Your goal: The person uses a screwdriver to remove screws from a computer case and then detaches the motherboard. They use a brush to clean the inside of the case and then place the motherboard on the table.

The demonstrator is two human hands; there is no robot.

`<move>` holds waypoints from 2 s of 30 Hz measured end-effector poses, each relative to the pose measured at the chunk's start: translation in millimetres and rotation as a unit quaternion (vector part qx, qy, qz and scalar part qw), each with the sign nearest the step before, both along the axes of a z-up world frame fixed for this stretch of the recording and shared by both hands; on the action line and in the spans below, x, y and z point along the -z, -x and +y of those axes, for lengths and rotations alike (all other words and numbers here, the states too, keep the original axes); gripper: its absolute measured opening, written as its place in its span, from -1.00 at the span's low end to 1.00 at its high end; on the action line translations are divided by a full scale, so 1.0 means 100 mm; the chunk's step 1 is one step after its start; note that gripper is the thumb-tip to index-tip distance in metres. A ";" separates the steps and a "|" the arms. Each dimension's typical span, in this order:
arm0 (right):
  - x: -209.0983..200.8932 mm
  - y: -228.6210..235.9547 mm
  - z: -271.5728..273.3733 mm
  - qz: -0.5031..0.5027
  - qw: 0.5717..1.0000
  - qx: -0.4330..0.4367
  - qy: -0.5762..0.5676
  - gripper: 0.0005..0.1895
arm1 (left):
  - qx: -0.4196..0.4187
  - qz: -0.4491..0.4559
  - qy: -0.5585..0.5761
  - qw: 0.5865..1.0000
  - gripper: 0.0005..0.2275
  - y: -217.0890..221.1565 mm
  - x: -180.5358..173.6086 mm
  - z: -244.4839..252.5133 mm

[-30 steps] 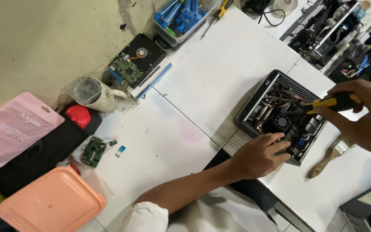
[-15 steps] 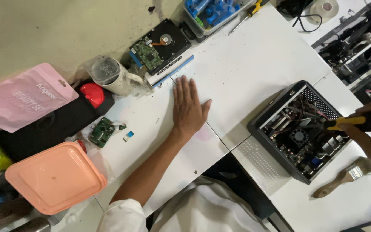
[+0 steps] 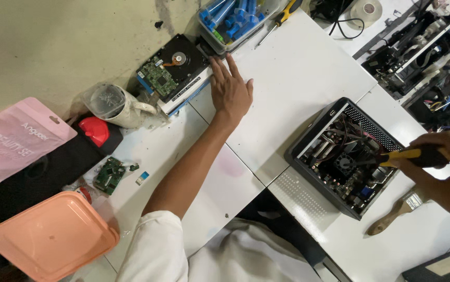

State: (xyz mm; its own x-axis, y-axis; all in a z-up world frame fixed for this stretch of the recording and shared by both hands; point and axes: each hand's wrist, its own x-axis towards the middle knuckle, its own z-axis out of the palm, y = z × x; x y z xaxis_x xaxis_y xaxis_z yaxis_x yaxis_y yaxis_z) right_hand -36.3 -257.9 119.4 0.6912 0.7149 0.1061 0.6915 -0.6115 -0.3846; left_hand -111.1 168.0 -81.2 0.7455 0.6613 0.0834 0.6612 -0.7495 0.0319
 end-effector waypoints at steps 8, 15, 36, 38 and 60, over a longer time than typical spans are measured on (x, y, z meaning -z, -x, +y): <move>-0.18 0.14 0.10 -0.033 0.998 0.004 0.050 -0.59 | -0.056 0.039 -0.059 0.996 -0.16 -0.09 0.13 -0.11; -0.27 0.21 0.07 -0.050 0.998 -0.007 0.044 -0.57 | -0.073 0.032 -0.035 0.996 -0.12 -0.21 0.27 -0.03; 0.40 0.23 -0.64 0.064 0.990 0.109 -0.067 -0.59 | 0.340 -0.086 0.101 0.931 -0.22 0.78 -0.18 -1.39; 0.43 0.22 -0.71 0.078 0.988 0.120 -0.060 -0.61 | 0.369 -0.094 0.099 0.919 -0.32 0.74 -0.17 -1.39; 0.45 0.27 -0.47 0.062 0.997 0.047 -0.024 -0.59 | 0.394 -0.204 0.193 0.875 -0.31 1.04 0.02 -1.42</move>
